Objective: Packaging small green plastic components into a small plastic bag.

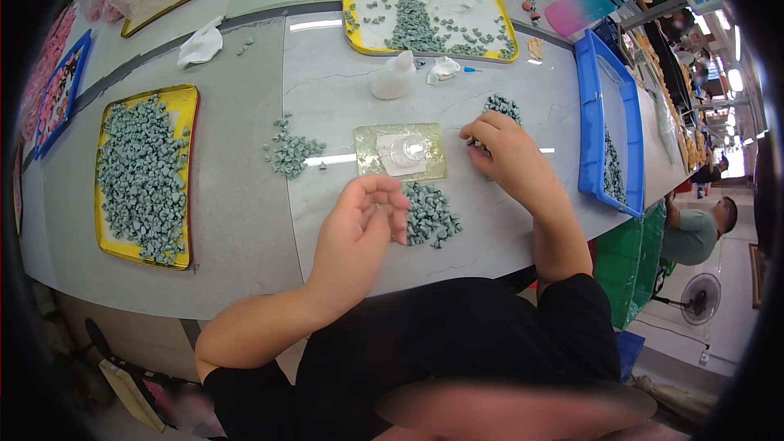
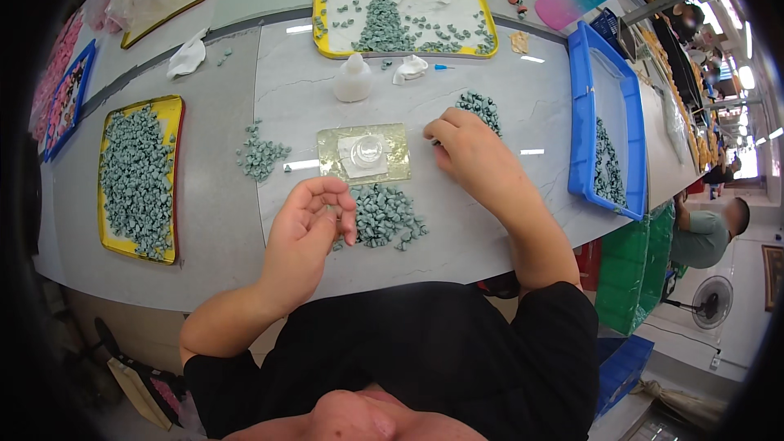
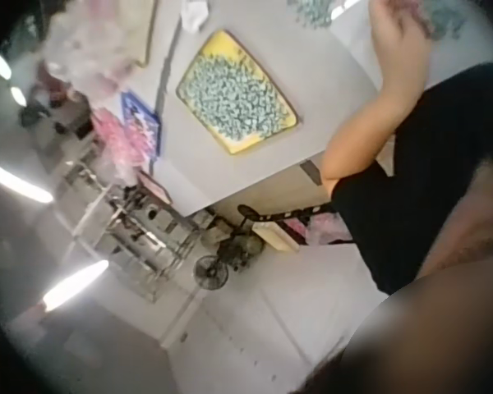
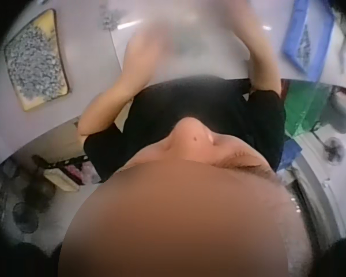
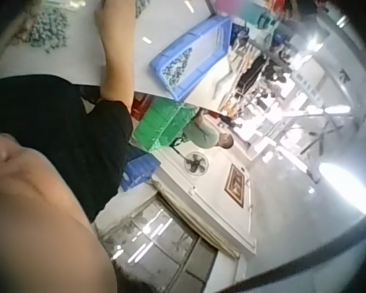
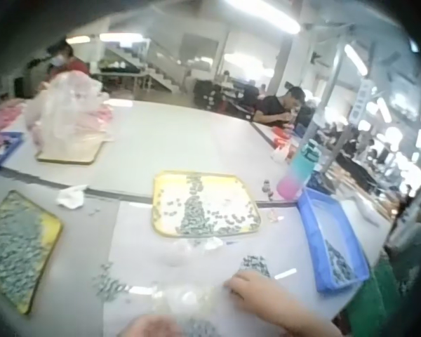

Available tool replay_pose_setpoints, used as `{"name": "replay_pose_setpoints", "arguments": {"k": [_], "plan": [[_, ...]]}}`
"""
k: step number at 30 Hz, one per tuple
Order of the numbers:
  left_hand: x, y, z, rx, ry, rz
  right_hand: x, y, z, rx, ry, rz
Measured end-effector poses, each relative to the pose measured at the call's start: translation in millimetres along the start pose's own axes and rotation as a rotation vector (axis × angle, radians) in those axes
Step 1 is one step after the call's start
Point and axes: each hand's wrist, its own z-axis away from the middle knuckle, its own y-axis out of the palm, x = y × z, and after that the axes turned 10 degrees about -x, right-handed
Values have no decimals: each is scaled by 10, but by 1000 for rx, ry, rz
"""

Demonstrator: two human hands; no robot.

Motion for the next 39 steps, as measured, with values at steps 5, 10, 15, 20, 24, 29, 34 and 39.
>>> {"name": "replay_pose_setpoints", "arguments": {"k": [5,10,15,20,24,29,34,39], "plan": [[-38,-1,-8,10,-77,29,220,-12,38,-59,3,-229],[-41,-31,0,100,-175,-39,511,56,147,-121,-101,-579],[9,-61,-6,128,-167,-45,528,145,187,-185,-307,-565],[63,-60,33,48,239,-536,557,132,182,-197,-406,-532],[43,-44,6,21,502,-635,555,109,148,-184,-456,-528],[-129,-116,-35,-199,294,-575,473,21,94,-298,-330,-492],[-244,-280,-273,-223,473,-808,373,11,54,-376,-118,-514],[-405,-299,-315,-189,361,-979,275,-39,2,-367,-47,-328]]}}
